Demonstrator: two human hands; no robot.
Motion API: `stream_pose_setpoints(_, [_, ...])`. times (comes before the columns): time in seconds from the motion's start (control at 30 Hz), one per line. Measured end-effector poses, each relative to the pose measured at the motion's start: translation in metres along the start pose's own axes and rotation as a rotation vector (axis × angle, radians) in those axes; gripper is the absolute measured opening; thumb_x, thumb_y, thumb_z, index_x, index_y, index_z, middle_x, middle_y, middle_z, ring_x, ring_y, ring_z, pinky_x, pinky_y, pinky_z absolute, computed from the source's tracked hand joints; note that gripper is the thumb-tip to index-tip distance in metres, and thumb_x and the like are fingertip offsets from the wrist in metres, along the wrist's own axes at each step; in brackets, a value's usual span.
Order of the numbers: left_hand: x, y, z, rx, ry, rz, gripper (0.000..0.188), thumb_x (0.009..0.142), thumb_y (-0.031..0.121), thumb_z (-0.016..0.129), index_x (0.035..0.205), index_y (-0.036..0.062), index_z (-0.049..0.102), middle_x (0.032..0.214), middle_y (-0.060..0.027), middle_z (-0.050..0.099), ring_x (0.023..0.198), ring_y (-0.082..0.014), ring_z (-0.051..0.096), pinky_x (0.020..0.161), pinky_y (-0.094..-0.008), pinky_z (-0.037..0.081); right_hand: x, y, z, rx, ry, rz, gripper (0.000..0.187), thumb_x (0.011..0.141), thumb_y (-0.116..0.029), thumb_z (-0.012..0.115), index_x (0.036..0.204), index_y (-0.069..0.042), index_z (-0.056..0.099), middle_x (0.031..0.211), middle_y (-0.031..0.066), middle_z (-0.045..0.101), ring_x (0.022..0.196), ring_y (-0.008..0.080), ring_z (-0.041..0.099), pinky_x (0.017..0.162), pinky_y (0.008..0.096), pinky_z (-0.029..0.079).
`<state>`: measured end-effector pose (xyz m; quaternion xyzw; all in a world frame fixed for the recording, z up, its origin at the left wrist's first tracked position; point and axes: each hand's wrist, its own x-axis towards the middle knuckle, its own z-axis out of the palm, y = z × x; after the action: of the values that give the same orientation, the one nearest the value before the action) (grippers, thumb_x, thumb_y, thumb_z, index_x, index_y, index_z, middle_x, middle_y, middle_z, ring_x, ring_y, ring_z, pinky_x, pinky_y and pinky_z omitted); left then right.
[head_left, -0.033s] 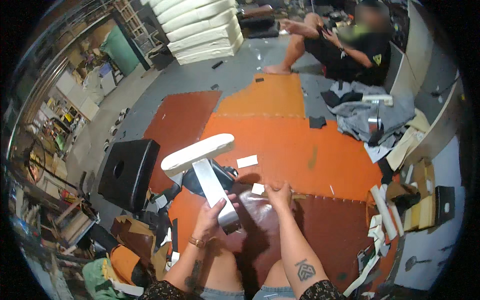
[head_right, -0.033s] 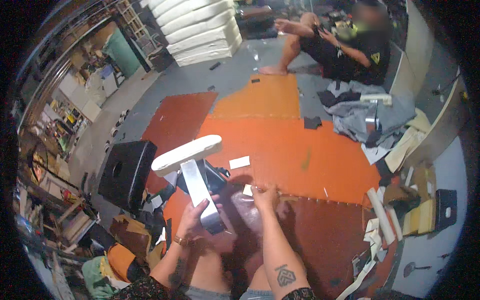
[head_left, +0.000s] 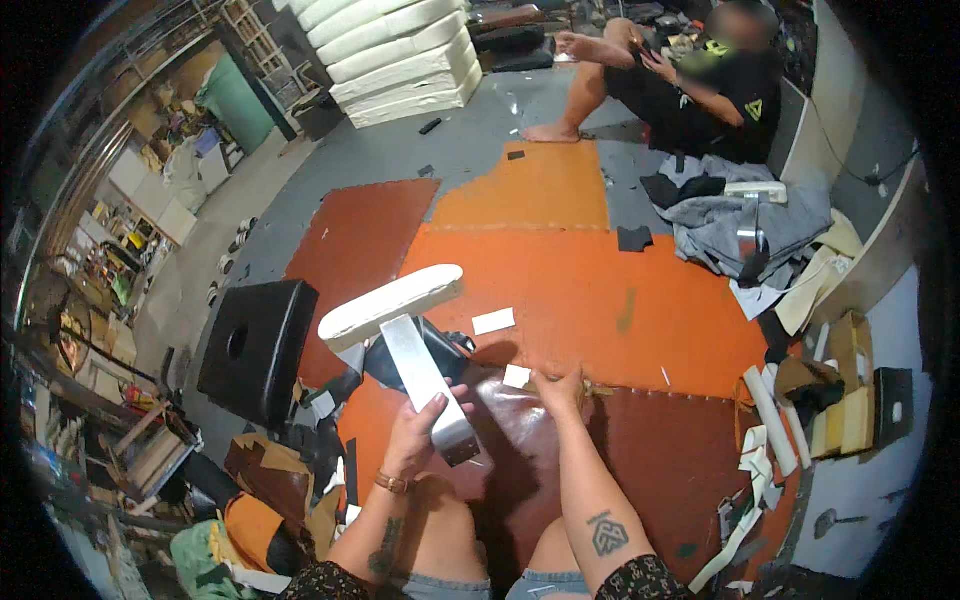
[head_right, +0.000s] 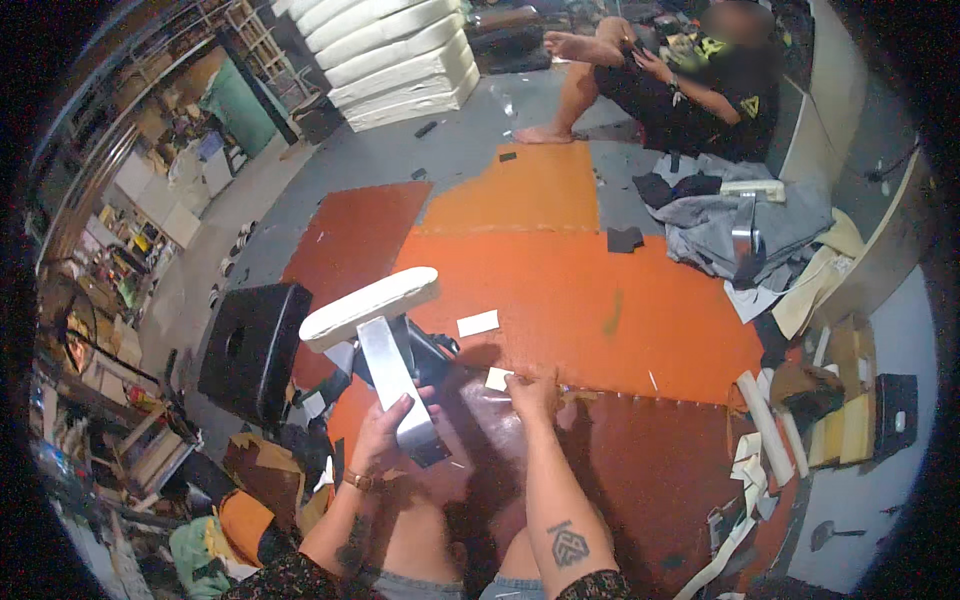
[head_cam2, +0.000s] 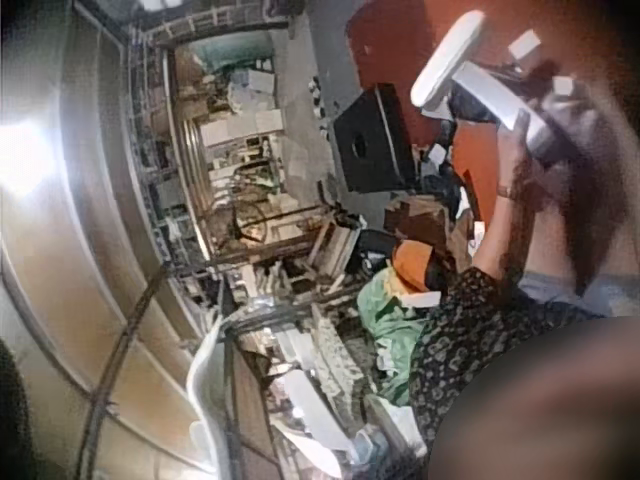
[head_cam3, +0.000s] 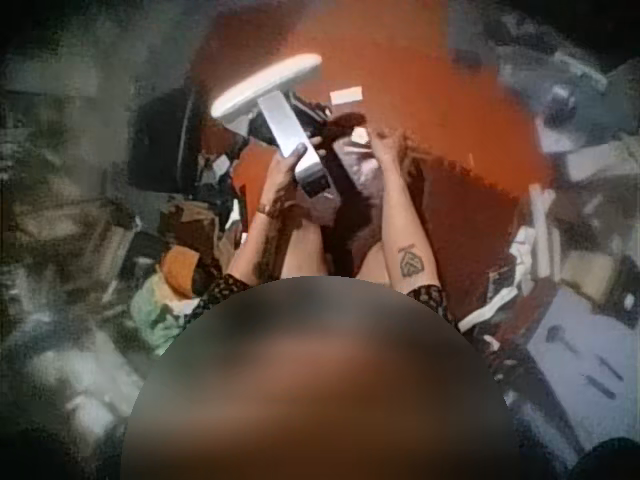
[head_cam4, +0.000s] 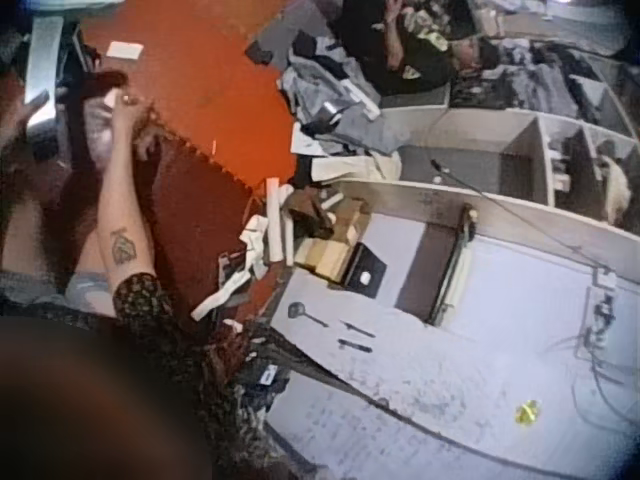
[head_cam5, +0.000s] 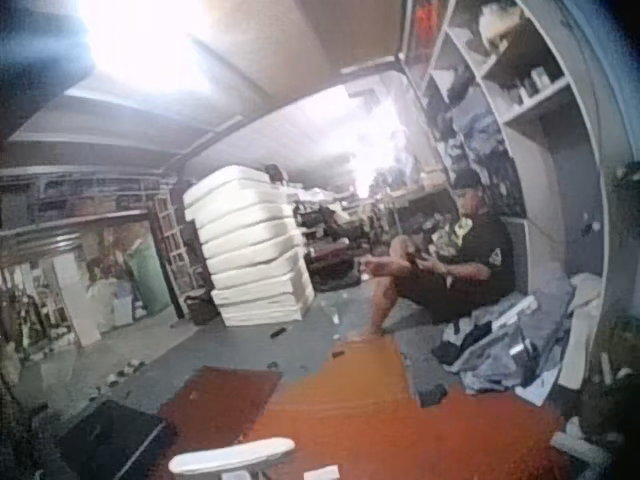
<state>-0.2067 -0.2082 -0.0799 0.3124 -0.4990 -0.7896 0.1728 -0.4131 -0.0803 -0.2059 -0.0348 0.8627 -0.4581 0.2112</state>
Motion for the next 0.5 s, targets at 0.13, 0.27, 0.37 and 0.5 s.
stream_pose_setpoints(0.13, [0.043, 0.028, 0.002, 0.025, -0.017, -0.005, 0.053, 0.106, 0.024, 0.067, 0.147, -0.0035, 0.049, 0.136, -0.0196, 0.070, 0.114, -0.0306, 0.074, 0.098, -0.0452, 0.061, 0.075, 0.042, 0.026, -0.140, -0.046, 0.324, 0.100, 0.074, -0.052, 0.092, 0.149, 0.001, 0.051, 0.141, 0.0263, 0.062, 0.133, 0.0392, 0.055, 0.113, 0.0489, 0.044])
stream_pose_setpoints(0.27, [0.089, 0.025, -0.009, 0.050, 0.011, -0.029, 0.051, 0.106, 0.026, 0.067, 0.145, -0.0029, 0.051, 0.135, -0.0200, 0.070, 0.109, -0.0298, 0.075, 0.098, -0.0457, 0.061, 0.132, 0.066, 0.049, -0.207, -0.399, 0.324, 0.102, 0.074, -0.053, 0.092, 0.152, -0.003, 0.051, 0.149, 0.0262, 0.054, 0.141, 0.0402, 0.042, 0.118, 0.0505, 0.036])
stream_pose_setpoints(0.37, [0.135, 0.015, -0.022, 0.056, 0.053, -0.029, 0.047, 0.107, 0.022, 0.065, 0.144, -0.0035, 0.051, 0.134, -0.0203, 0.070, 0.106, -0.0300, 0.076, 0.094, -0.0461, 0.063, 0.147, 0.077, 0.074, -0.262, -0.469, 0.325, 0.103, 0.074, -0.055, 0.092, 0.154, -0.006, 0.051, 0.155, 0.0261, 0.048, 0.147, 0.0410, 0.031, 0.122, 0.0517, 0.031])
stream_pose_setpoints(0.5, [0.207, 0.003, -0.037, 0.018, 0.143, -0.048, 0.050, 0.106, 0.026, 0.067, 0.144, -0.0009, 0.051, 0.131, -0.0187, 0.071, 0.104, -0.0291, 0.076, 0.089, -0.0447, 0.065, 0.146, 0.086, 0.083, -0.358, -0.472, 0.369, 0.105, 0.074, -0.056, 0.092, 0.157, -0.009, 0.050, 0.163, 0.0259, 0.040, 0.155, 0.0420, 0.018, 0.127, 0.0532, 0.023])
